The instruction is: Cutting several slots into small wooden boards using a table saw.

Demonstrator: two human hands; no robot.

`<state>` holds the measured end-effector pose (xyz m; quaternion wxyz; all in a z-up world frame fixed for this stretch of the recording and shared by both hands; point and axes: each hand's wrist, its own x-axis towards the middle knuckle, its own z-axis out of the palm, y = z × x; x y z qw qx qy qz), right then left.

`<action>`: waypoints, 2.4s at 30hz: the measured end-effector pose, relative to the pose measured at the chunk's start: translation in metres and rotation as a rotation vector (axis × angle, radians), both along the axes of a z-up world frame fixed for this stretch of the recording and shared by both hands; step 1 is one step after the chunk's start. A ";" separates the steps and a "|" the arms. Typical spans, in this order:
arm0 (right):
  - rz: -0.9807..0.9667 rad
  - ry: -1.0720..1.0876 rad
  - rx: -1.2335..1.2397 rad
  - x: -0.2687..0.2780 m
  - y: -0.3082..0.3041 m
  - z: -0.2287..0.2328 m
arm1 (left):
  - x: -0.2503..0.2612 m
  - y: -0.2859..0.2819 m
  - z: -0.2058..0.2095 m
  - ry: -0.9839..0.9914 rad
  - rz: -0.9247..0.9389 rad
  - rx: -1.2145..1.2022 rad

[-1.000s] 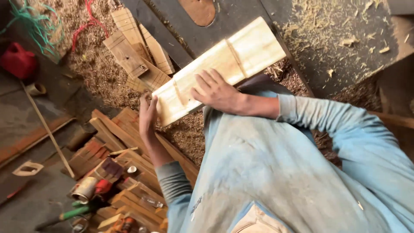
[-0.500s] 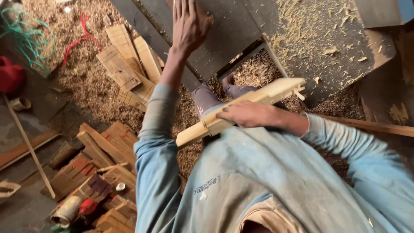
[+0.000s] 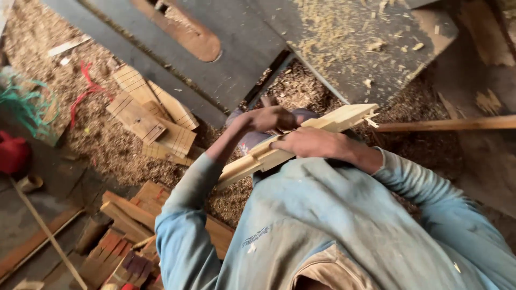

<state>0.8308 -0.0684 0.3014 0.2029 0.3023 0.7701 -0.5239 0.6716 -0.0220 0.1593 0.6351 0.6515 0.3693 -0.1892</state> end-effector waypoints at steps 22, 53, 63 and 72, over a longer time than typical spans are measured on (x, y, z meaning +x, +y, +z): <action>0.042 0.653 0.934 -0.101 0.052 -0.133 | -0.196 -0.100 0.059 0.295 1.854 -0.222; -0.142 0.093 0.876 -0.140 0.138 -0.158 | -0.222 -0.055 -0.092 0.068 1.896 0.477; -0.201 0.100 0.935 -0.176 0.178 -0.158 | -0.249 -0.013 -0.064 0.055 1.883 0.359; -0.184 0.053 0.920 -0.181 0.187 -0.167 | -0.260 -0.010 -0.070 0.082 1.870 0.270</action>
